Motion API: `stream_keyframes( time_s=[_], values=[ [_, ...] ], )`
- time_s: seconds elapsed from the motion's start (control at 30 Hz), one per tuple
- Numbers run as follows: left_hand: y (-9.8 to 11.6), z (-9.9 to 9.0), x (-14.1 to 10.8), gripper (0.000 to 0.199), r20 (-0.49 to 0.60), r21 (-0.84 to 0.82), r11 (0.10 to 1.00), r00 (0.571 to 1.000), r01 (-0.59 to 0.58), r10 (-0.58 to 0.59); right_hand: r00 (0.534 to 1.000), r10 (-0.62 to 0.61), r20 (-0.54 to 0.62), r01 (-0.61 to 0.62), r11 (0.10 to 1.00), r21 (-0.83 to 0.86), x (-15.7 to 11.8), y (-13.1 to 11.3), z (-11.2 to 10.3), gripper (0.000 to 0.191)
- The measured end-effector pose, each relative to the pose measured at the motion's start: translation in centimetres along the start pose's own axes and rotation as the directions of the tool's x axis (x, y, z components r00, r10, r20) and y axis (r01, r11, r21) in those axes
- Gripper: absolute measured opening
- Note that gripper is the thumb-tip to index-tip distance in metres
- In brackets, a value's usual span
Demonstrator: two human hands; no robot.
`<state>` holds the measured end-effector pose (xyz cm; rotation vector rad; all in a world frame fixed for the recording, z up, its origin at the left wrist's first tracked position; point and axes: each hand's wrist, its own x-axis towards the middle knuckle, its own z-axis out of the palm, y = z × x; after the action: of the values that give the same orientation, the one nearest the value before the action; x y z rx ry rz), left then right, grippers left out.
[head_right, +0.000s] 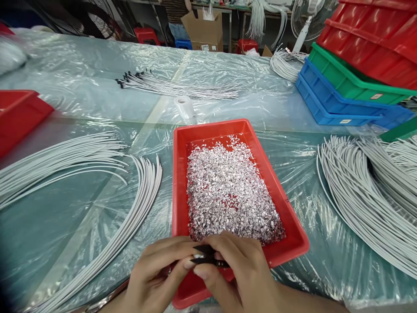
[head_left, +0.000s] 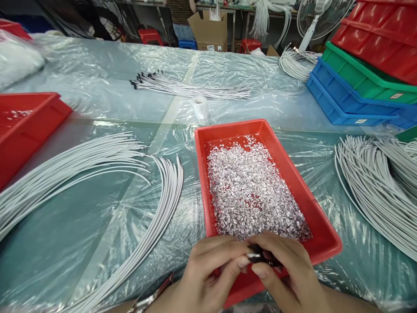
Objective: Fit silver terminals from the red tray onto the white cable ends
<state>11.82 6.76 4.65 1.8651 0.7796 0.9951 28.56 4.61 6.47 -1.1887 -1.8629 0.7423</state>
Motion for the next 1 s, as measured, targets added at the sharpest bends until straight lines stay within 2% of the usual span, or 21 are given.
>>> stream_keyframes(
  time_s=[0.23,0.4,0.53,0.6,0.73,1.0],
  values=[
    [0.0,-0.3,0.0,0.014,-0.002,-0.007,1.000,1.000,0.024,-0.024,1.000,0.004,0.011,-0.003,1.000,-0.023,-0.2,0.1,-0.2,0.021],
    [0.2,-0.2,-0.3,0.017,-0.015,-0.009,0.999,0.999,0.045,-0.045,1.000,-0.013,0.003,0.013,1.000,0.027,-0.1,0.9,-0.2,0.016],
    [0.1,-0.1,-0.1,0.016,0.011,-0.014,0.993,0.993,0.118,-0.118,0.997,-0.034,-0.074,0.030,0.998,-0.052,0.0,1.4,-0.8,0.032],
    [0.1,-0.1,0.1,0.015,0.052,-0.024,0.987,0.986,0.157,-0.155,0.997,-0.067,-0.032,0.063,0.993,-0.097,0.0,1.6,-1.3,0.031],
    [0.2,-0.3,0.6,0.016,0.149,-0.070,0.978,0.971,0.198,-0.186,0.986,-0.118,0.120,0.139,0.974,-0.178,-0.3,1.9,-2.4,0.025],
    [0.1,-0.4,0.5,0.015,0.220,-0.021,0.979,0.956,0.201,-0.191,0.958,-0.057,0.280,0.135,0.954,-0.267,0.3,1.6,-3.6,0.021]
  ],
)
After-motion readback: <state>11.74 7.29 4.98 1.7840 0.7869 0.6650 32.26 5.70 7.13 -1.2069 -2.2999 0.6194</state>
